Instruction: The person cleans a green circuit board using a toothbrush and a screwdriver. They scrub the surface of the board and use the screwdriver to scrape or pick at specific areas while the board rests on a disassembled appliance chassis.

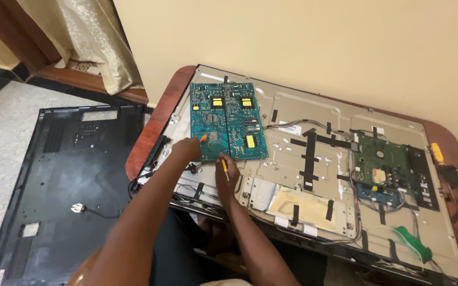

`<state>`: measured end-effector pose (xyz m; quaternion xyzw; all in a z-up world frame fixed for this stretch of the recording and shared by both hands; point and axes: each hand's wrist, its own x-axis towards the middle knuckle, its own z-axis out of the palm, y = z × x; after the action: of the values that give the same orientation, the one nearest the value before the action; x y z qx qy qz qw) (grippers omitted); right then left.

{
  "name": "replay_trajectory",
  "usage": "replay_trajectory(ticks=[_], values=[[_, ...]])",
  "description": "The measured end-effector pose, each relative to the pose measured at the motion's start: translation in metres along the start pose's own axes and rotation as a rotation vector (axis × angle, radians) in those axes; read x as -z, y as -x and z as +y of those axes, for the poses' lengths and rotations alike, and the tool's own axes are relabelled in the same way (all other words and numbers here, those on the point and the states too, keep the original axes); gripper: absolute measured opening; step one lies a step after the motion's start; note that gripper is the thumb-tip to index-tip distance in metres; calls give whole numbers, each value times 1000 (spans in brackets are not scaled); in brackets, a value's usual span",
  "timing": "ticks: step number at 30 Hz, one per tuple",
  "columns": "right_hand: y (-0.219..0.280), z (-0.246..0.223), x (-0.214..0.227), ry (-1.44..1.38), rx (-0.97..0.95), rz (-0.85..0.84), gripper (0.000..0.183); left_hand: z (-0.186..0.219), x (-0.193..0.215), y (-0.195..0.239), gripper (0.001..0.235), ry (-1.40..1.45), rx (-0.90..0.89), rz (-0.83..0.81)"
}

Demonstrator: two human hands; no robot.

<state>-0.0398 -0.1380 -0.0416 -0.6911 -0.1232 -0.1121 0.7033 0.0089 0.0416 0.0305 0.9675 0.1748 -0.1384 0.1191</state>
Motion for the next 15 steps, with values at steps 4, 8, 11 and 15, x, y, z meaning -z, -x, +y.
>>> replay_trajectory(ticks=[4, 8, 11, 15], values=[[-2, -8, 3, 28, -85, 30, 41, 16, -1, 23, 34, -22, -26, -53], [-4, -14, -6, -21, -291, 148, 50, 9, 10, 40, 29, 96, -32, 31], [-1, -9, 1, -56, -286, 183, 48, 2, 7, 40, 35, 1, -48, -66], [-10, 1, -6, -243, -165, 211, 38, -30, -10, 37, 56, -42, -80, 210]])
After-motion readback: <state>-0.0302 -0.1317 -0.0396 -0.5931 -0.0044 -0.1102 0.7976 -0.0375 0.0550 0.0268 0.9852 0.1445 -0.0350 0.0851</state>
